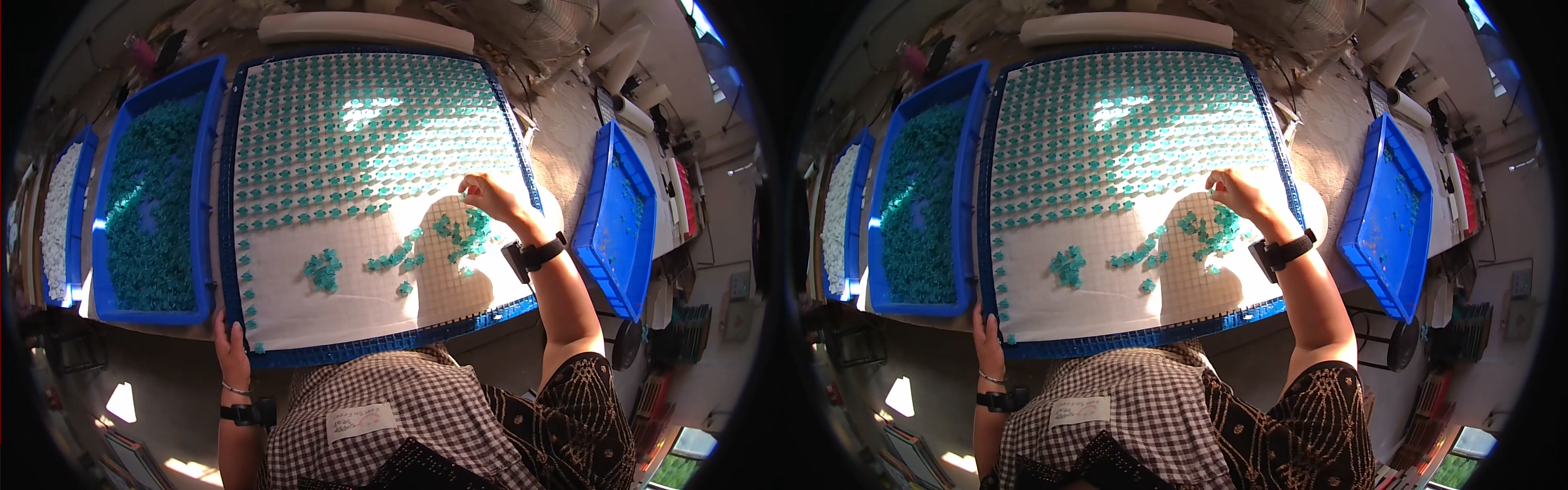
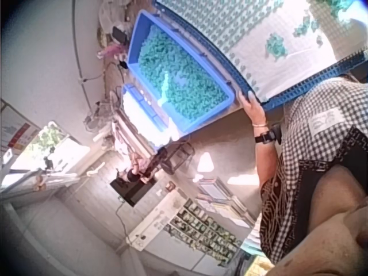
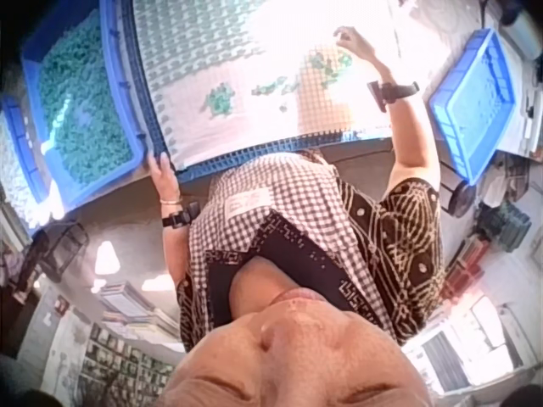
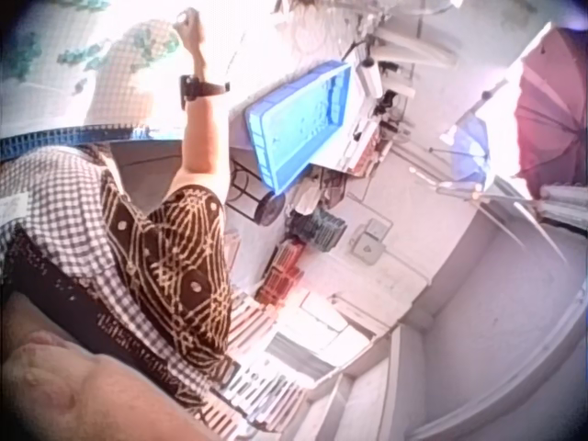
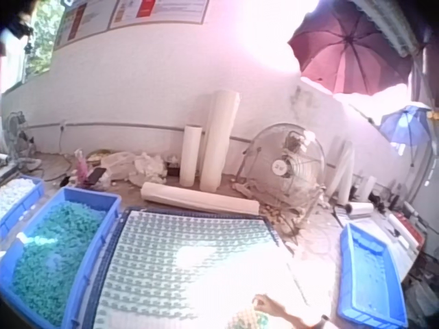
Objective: Sorting small blue plastic components and arranging them into a grid tray.
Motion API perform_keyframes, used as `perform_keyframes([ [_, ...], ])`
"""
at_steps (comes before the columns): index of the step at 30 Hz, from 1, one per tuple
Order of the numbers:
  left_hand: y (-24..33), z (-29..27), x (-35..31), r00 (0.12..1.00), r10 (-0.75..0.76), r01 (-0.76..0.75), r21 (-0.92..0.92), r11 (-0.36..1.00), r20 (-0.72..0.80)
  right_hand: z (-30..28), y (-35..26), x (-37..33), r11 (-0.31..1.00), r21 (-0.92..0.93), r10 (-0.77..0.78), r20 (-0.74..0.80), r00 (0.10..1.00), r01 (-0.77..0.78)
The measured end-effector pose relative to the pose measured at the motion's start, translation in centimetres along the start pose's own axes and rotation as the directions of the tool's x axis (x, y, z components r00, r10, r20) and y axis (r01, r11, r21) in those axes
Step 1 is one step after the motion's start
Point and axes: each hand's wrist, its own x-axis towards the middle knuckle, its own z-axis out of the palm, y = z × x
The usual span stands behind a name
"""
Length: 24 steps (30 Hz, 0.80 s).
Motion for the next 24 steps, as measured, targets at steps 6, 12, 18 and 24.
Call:
perform_keyframes([
  [6, -1.4, -0.9, 0.1, 1.000, -0.016, 0.016, -0.012, 1.000, 0.004, 0.2, -1.0, 0.4, 0.996, -0.078, -0.032, 0.070, 0.997, 0.037],
  [12, -0.9, -0.6, -0.1, 1.000, -0.025, 0.025, 0.008, 1.000, -0.013, -0.1, -2.1, 0.3, 0.998, 0.066, 0.007, -0.028, 1.000, -0.005],
  [18, -1.3, -0.9, 0.3, 0.999, -0.014, 0.014, -0.008, 1.000, 0.043, 0.8, 0.2, 0.6, 0.998, -0.017, -0.062, -0.086, 0.994, 0.060],
  [24, -0.9, -0.8, 0.0, 1.000, 0.000, 0.000, 0.047, 0.999, -0.003, 0.6, -0.2, 1.0, 1.000, -0.001, -0.016, -0.102, 0.995, 0.016],
])
